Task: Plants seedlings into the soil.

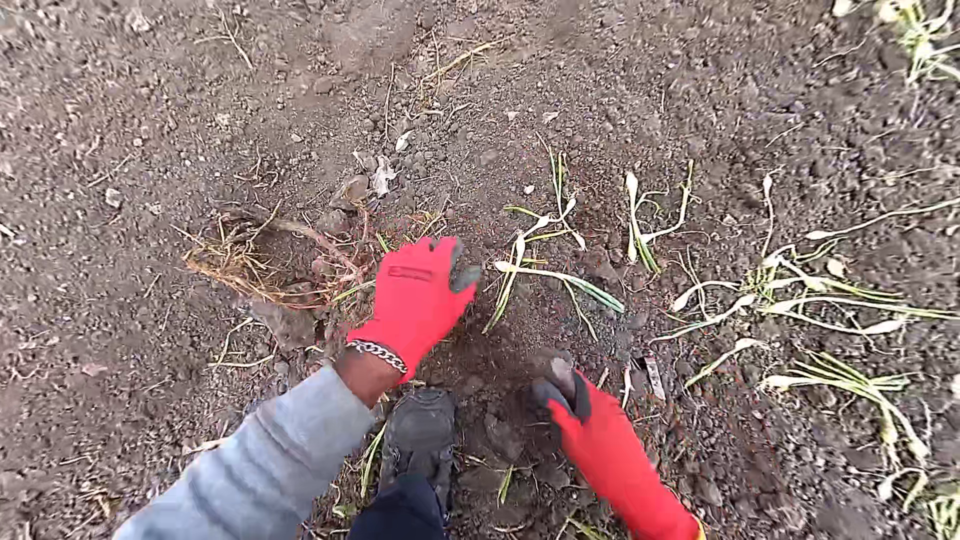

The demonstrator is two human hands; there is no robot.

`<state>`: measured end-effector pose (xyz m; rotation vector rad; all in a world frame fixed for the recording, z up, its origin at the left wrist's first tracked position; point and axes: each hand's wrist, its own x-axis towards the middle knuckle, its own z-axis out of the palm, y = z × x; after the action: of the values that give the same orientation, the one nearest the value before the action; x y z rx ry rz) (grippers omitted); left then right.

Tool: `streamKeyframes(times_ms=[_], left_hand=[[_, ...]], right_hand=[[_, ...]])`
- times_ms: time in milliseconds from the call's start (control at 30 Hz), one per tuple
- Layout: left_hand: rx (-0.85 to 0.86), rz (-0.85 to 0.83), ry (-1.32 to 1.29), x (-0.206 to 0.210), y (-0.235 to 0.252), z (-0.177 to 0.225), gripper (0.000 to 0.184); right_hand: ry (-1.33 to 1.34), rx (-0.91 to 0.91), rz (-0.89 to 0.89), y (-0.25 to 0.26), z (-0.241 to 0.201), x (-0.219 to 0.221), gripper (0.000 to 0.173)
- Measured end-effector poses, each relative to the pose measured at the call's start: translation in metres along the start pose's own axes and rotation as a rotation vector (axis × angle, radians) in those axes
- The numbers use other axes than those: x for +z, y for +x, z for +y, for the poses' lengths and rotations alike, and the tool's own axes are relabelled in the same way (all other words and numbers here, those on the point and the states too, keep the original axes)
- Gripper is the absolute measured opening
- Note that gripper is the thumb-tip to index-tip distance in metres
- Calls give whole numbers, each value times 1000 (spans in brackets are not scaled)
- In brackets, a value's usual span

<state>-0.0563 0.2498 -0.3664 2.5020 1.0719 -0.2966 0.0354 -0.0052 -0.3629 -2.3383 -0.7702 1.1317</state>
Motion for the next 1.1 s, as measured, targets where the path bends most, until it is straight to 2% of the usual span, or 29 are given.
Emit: streamKeyframes(times_ms=[67,133,200,233,300,367,467,500,533,567,633,667,700,733,800,867,933,967,1100], left_hand=[[-14,-69,-74,24,12,36,58],[-31,-150,-112,46,1,42,51],[-52,-99,-96,42,-24,21,38],[-65,-68,-71,34,-39,8,34],[-75,41,-36,16,-57,-21,27],[-47,177,-5,-9,-64,-43,24],[3,249,98,-53,-56,-33,25],[35,216,152,-55,-47,-21,24],[79,117,196,-43,-41,-6,24],[134,-24,229,-19,-36,8,24],[240,-310,217,35,-32,19,27],[273,-369,193,48,-29,19,27],[291,-335,154,49,-30,18,26],[309,-215,125,40,-27,18,27],[339,7,162,12,0,29,30],[361,-89,258,7,27,55,32],[394,-250,319,24,42,78,33],[409,-266,297,29,40,82,30],[365,-77,-89,25,-12,44,19]], right_hand=[[34,-72,78,2,-24,-28,48],[178,-235,155,-12,-62,-76,36],[450,-466,166,-19,-103,-121,15],[472,-549,185,-21,-120,-135,13],[313,-588,270,-13,-148,-140,25],[130,-519,266,13,-143,-111,31],[-82,-333,56,78,-106,-3,40],[-84,-295,12,88,-87,25,43],[-70,-251,-18,84,-73,33,44],[-31,-229,3,70,-64,24,42],[128,-203,131,28,-56,-21,38],[223,-216,192,5,-47,-43,37],[303,-216,215,-21,-36,-57,37],[304,-201,218,-41,-21,-61,39],[174,-124,213,-48,19,-37,47],[127,-14,165,-38,48,-8,50],[145,16,158,-30,36,-26,47],[183,-16,186,-34,20,-49,43],[649,-304,316,-51,-72,-146,14]])
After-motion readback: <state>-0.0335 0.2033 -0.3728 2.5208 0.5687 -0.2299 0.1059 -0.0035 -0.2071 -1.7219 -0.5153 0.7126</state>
